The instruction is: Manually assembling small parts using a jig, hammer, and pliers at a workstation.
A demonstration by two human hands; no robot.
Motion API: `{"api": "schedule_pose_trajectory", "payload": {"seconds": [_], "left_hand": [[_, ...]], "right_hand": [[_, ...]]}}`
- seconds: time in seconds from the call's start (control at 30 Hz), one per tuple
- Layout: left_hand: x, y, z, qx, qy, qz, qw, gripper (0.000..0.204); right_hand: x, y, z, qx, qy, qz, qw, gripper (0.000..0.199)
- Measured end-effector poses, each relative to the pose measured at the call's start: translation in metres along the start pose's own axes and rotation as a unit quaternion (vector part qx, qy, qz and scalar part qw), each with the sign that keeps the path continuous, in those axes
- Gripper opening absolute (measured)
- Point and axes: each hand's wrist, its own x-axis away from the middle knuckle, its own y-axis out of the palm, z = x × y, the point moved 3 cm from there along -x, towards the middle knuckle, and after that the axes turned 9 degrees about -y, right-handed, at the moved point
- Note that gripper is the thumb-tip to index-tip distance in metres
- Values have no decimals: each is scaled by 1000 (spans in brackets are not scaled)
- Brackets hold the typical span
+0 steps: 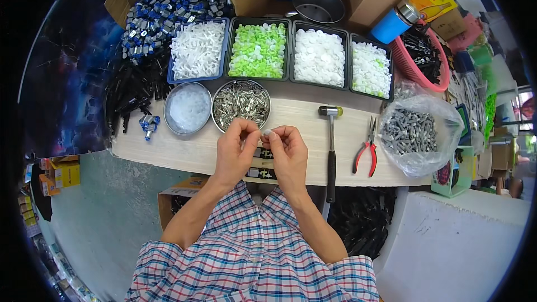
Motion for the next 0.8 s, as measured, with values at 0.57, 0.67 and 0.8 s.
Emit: {"api": "schedule_pose_trajectory", "payload": {"seconds": [0.57, 0.67, 0.8], "left_hand": [[20, 5, -1, 195, -192, -66, 960, 23], [20, 3, 0, 209, -196, -66, 956, 22], [20, 4, -1, 200, -201, -84, 955, 22]], "right_hand": [[21, -5, 3, 55, -38, 24, 997, 7], [22, -2, 1, 69, -50, 20, 996, 6], [25, -8, 3, 144, -100, 10, 984, 6]]}}
